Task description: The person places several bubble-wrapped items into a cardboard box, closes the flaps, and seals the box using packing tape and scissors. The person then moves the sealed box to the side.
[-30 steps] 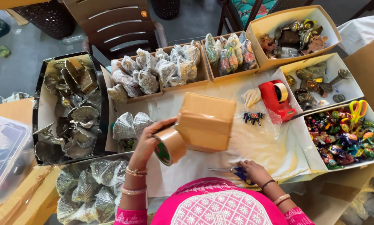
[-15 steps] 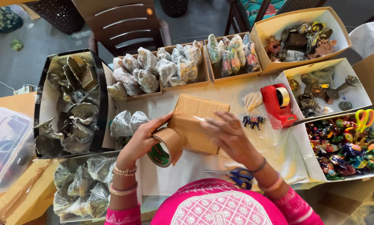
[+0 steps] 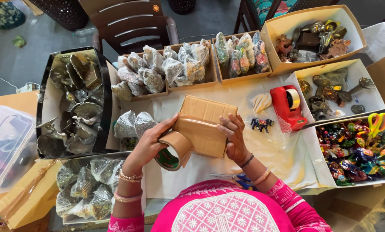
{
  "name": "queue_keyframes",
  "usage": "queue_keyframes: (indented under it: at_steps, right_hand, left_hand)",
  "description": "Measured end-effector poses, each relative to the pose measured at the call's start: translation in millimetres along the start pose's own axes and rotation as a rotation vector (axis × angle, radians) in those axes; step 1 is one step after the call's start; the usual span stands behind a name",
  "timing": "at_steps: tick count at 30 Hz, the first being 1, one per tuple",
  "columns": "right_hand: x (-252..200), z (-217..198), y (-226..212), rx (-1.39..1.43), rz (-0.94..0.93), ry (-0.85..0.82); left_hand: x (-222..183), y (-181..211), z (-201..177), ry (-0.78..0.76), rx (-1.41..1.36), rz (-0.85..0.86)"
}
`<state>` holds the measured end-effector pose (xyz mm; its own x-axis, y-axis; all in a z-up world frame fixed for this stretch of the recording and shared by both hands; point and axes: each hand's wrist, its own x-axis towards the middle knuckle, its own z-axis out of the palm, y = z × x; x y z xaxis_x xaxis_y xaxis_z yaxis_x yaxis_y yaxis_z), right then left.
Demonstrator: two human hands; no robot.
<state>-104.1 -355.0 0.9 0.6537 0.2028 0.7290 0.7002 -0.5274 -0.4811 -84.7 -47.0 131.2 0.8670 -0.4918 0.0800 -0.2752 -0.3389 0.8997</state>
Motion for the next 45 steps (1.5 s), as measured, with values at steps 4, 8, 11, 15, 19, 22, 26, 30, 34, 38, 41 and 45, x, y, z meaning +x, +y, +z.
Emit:
queue_keyframes:
  at_steps: [4,8,11,15,19,22,26,30,34,38,41,45]
  right_hand:
    - [-13.8,14.4,11.1,0.017,0.000,0.052]
    - [-12.7,15.6,16.8,0.074,-0.026,0.090]
    - [-17.2,9.4,19.0,0.128,-0.059,0.032]
    - [-32.7,8.6,6.5,0.249,0.068,0.037]
    - [-46.7,-9.5,1.0,0.316,0.220,0.059]
    - [-53.1,-20.6,-0.5,0.302,0.318,0.071]
    - [-44.9,-31.5,2.7,0.226,0.364,0.123]
    - [-21.4,-33.8,1.4,0.179,0.298,0.208]
    - [-26.5,-21.9,19.4,0.257,0.274,0.249]
    - [-41.1,-7.8,23.4,0.392,0.361,0.306]
    - [-30.3,-1.9,6.7,0.389,0.358,0.310]
    - [-89.3,-7.6,101.7,0.222,0.289,0.348]
  left_hand:
    - [-2.2,-13.1,2.1,0.005,-0.057,-0.024]
    - [-1.7,-44.8,8.5,-0.009,-0.421,-0.081]
    - [-10.2,-47.4,15.8,0.046,-0.691,-0.006]
    - [-32.0,-65.9,30.1,0.273,-0.676,0.075]
    - [-81.3,-78.3,18.5,0.473,-0.693,0.060]
    - [-126.2,-96.6,8.5,0.576,-0.874,0.131]
    - [-214.0,-200.8,-2.1,1.058,-1.009,-0.064]
    - [-282.1,-247.1,-43.6,1.537,-0.991,-0.132]
    - [-313.1,-204.9,-111.4,1.588,-0.893,-0.207]
    - [-349.6,-267.5,-162.6,1.715,-0.818,-0.294]
    - [-363.1,-327.5,-198.8,1.765,-0.769,-0.292]
    - [-351.4,-378.1,-254.9,1.799,-0.722,-0.252]
